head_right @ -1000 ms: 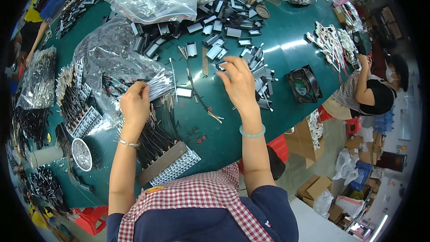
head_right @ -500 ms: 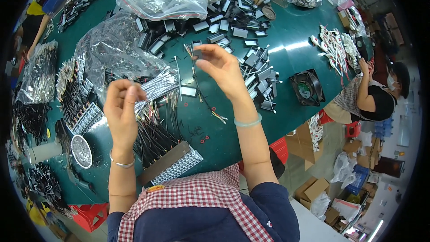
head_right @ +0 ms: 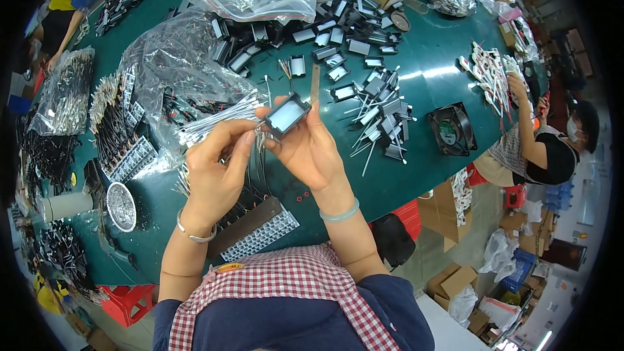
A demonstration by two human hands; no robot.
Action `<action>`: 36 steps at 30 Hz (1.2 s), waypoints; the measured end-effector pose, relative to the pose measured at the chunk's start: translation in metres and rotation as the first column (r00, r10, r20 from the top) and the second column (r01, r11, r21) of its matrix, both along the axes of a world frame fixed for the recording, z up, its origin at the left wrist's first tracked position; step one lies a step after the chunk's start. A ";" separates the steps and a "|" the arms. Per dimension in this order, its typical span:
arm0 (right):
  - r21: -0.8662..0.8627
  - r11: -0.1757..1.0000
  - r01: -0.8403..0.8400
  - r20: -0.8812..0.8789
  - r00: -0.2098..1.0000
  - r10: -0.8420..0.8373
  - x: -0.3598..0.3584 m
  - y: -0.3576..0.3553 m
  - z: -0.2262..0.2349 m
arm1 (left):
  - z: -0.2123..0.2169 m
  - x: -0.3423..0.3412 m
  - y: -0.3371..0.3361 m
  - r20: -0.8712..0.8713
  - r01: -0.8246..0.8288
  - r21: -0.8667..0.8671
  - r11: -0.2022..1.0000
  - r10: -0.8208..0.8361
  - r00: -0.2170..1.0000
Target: The person assembles small electrical components, wires, and circuit boards into plastic housings by hand at a factory workbench.
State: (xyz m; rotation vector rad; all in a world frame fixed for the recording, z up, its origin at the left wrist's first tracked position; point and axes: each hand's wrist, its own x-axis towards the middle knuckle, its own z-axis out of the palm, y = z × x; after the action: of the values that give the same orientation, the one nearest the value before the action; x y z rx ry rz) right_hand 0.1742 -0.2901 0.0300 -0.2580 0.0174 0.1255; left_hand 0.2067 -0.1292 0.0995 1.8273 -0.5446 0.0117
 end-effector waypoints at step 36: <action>-0.980 0.175 -0.100 -0.125 0.982 -0.141 -0.011 -0.010 0.030 | 0.004 0.005 0.012 0.214 0.209 0.394 0.895 -0.310 0.926</action>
State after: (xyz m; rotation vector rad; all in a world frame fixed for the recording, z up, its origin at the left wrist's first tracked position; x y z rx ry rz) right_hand 0.1630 -0.2996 0.0599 -1.6392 0.3183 0.0918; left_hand 0.2115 -0.1175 0.1030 2.1129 -1.0449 -0.0238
